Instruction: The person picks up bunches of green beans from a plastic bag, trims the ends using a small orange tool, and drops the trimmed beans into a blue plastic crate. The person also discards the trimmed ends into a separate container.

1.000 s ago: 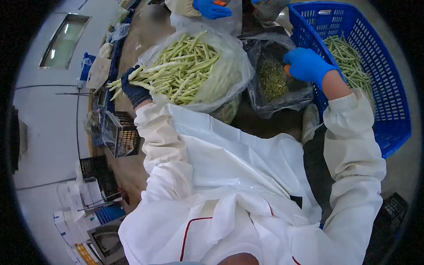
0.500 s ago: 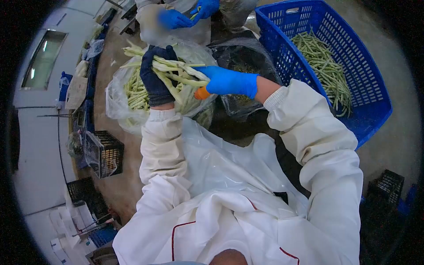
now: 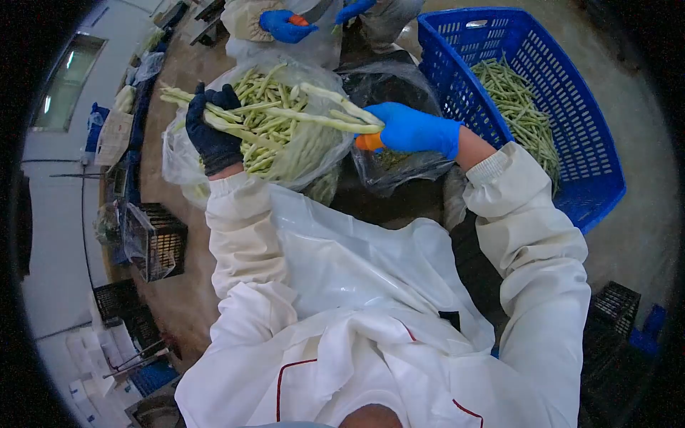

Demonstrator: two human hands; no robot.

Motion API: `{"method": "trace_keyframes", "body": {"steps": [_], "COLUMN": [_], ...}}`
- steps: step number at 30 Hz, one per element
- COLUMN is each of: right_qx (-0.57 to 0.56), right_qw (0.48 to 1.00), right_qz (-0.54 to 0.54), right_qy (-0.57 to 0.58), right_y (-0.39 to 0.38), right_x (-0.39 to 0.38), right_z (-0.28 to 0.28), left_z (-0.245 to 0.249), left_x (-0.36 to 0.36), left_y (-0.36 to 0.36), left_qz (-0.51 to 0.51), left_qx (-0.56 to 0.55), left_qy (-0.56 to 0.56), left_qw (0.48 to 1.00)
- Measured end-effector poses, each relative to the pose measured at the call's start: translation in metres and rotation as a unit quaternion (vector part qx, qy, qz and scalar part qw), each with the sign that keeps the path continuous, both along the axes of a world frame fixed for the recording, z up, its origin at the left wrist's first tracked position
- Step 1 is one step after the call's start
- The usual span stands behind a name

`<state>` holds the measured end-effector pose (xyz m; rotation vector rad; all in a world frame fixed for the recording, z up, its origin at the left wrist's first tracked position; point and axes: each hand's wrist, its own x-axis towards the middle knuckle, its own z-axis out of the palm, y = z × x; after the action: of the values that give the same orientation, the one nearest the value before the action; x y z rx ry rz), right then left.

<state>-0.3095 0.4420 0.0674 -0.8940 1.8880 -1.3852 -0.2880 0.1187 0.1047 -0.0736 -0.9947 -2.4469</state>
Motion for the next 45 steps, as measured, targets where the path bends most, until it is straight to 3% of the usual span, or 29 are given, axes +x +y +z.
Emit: {"method": "trace_keyframes", "body": {"steps": [3, 4, 5, 6, 7, 10, 12, 15, 16, 17, 21, 24, 30, 33, 36, 39, 42, 44, 45], "right_qx": [0.07, 0.05, 0.029, 0.008, -0.009, -0.052, -0.059, -0.075, -0.08, -0.11, -0.027, -0.003, 0.12, 0.22, 0.234, 0.171, 0.138, 0.197, 0.228], "right_qw": [0.989, 0.989, 0.988, 0.986, 0.983, 0.98, 0.981, 0.987, 0.988, 0.986, 0.988, 0.99, 0.973, 0.949, 0.948, 0.966, 0.987, 0.974, 0.965], "right_qz": [-0.068, -0.079, -0.09, -0.101, -0.106, -0.135, -0.132, -0.127, -0.124, -0.12, -0.152, -0.137, -0.138, -0.111, -0.095, -0.078, -0.052, -0.089, -0.108], "right_qy": [-0.107, -0.117, -0.126, -0.134, -0.148, -0.134, -0.128, -0.071, -0.044, -0.021, 0.006, 0.025, 0.141, 0.196, 0.195, 0.176, 0.068, 0.069, 0.07], "right_y": [0.008, 0.009, 0.008, 0.007, 0.006, -0.007, -0.013, -0.027, -0.031, -0.036, -0.036, -0.033, -0.031, -0.032, -0.031, -0.026, -0.009, 0.009, 0.018], "right_x": [0.002, 0.002, 0.003, 0.003, 0.005, 0.006, 0.005, 0.008, 0.009, 0.01, 0.004, 0.004, 0.011, 0.02, 0.028, 0.028, 0.018, 0.003, -0.006], "right_z": [0.026, 0.025, 0.022, 0.023, 0.025, 0.017, 0.015, 0.01, 0.004, -0.005, -0.027, -0.032, -0.018, -0.001, 0.007, 0.0, 0.001, 0.004, 0.004], "left_z": [-0.008, -0.015, -0.014, -0.012, -0.009, -0.023, -0.029, -0.024, -0.025, -0.027, -0.043, -0.047, -0.041, -0.039, -0.049, -0.048, -0.028, -0.019, -0.022], "left_x": [-0.005, -0.006, -0.004, -0.004, -0.004, -0.004, -0.005, 0.004, 0.012, 0.011, 0.003, 0.006, 0.013, 0.012, 0.011, 0.001, -0.006, -0.003, -0.002], "left_y": [-0.018, -0.02, -0.017, -0.016, -0.015, 0.012, 0.044, 0.092, 0.098, 0.101, 0.099, 0.1, 0.116, 0.123, 0.12, 0.101, 0.072, 0.059, 0.056], "left_qz": [-0.011, 0.051, 0.111, 0.028, -0.025, -0.117, -0.222, -0.228, -0.193, -0.21, -0.278, -0.302, -0.293, -0.242, -0.201, -0.153, -0.103, -0.109, -0.118], "left_qx": [0.043, -0.136, -0.311, -0.137, 0.062, -0.125, 0.027, 0.005, -0.09, -0.064, 0.044, 0.065, 0.085, 0.021, -0.104, -0.063, -0.035, 0.002, -0.031], "left_qy": [0.018, 0.021, 0.023, 0.001, -0.019, -0.023, -0.11, -0.176, -0.165, -0.168, -0.152, -0.158, -0.146, -0.19, -0.223, -0.184, -0.144, -0.157, -0.155], "left_qw": [0.999, 0.989, 0.944, 0.99, 0.998, 0.985, 0.969, 0.958, 0.963, 0.961, 0.948, 0.938, 0.941, 0.951, 0.948, 0.969, 0.984, 0.981, 0.98]}}
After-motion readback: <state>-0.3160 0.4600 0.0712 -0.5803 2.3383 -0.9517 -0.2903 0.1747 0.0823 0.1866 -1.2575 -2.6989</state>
